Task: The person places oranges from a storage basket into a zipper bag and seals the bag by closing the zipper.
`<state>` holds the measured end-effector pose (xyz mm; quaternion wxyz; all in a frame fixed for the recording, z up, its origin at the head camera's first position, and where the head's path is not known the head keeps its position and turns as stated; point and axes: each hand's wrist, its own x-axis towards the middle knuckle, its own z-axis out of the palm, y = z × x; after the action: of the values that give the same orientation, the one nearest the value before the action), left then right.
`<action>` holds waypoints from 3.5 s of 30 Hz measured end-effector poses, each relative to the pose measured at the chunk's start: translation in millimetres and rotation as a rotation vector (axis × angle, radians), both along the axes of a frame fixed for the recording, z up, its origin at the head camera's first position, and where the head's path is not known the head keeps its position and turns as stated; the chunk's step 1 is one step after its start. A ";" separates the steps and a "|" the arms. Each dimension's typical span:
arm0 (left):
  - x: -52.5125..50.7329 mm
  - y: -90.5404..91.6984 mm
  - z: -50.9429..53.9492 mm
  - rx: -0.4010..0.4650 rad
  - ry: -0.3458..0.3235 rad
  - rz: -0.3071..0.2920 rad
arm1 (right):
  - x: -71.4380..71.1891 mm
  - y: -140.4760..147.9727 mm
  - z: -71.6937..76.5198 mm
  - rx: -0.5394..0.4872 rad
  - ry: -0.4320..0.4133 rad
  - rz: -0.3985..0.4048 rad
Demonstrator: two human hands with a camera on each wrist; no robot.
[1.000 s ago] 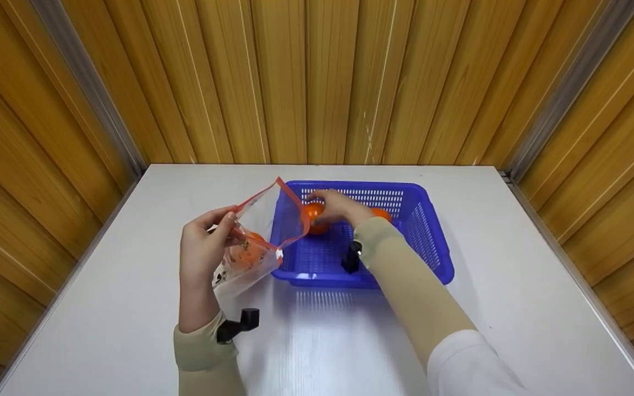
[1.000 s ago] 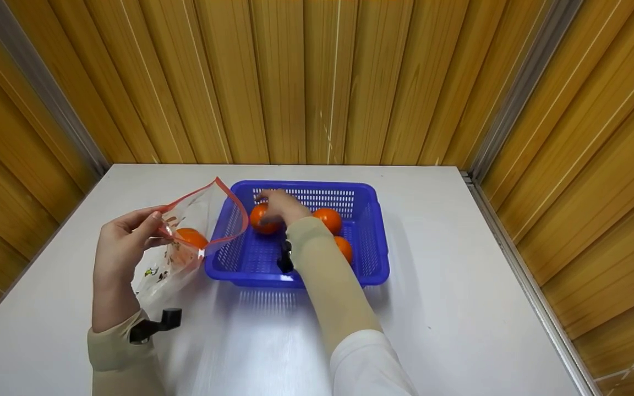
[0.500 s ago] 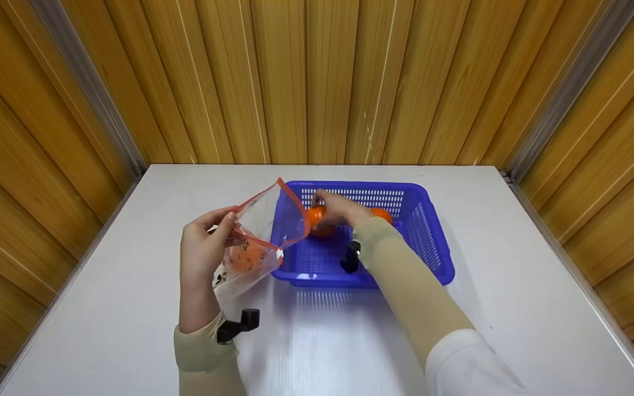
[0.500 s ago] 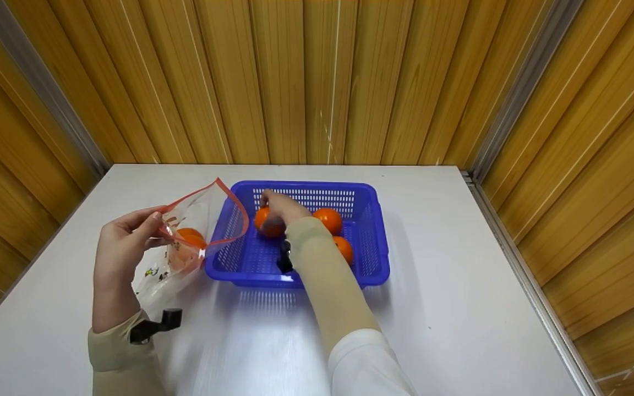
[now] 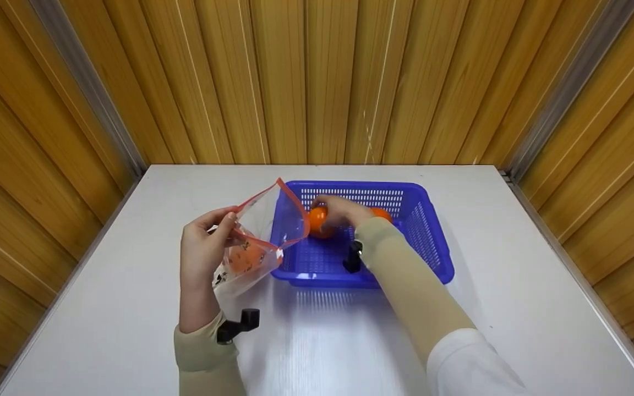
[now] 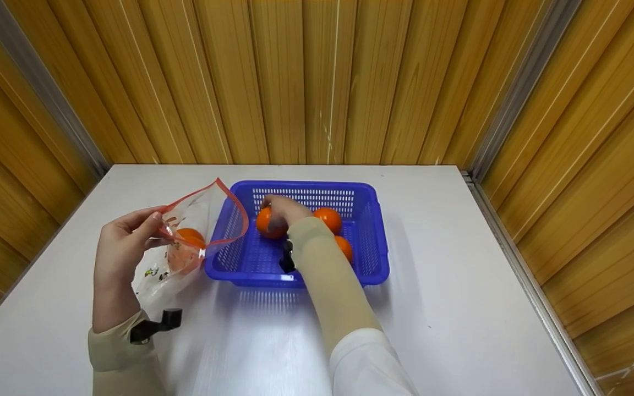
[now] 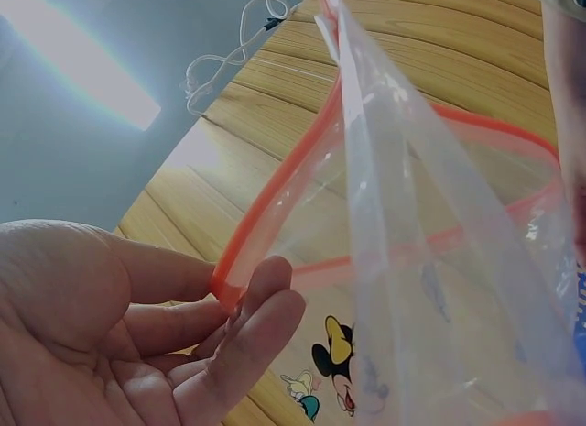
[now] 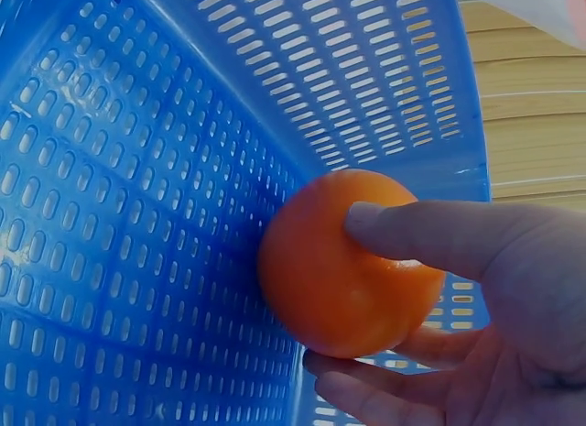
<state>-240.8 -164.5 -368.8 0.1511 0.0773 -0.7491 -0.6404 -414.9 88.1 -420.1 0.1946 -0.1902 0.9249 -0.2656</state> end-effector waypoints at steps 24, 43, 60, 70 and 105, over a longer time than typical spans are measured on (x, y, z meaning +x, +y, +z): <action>-0.3 -1.4 -1.8 0.003 0.031 -0.008 | 4.7 32.7 28.9 -0.437 -0.064 -0.094; -0.6 0.1 -0.3 -0.015 0.018 -0.006 | 60.8 17.7 78.3 -0.683 0.028 0.033; -1.0 2.4 1.5 -0.012 -0.014 -0.003 | 87.9 -23.4 55.7 -0.505 0.024 0.238; 0.1 2.2 1.2 0.002 0.003 -0.014 | 96.3 -21.4 53.8 -0.527 0.053 0.195; 5.0 2.7 5.7 -0.012 -0.032 -0.023 | 113.0 98.2 16.1 -0.155 0.154 -0.315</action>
<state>-235.8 -161.8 -363.1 0.1318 0.0780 -0.7561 -0.6363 -301.8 186.3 -403.9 0.0642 -0.0772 0.9321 -0.3480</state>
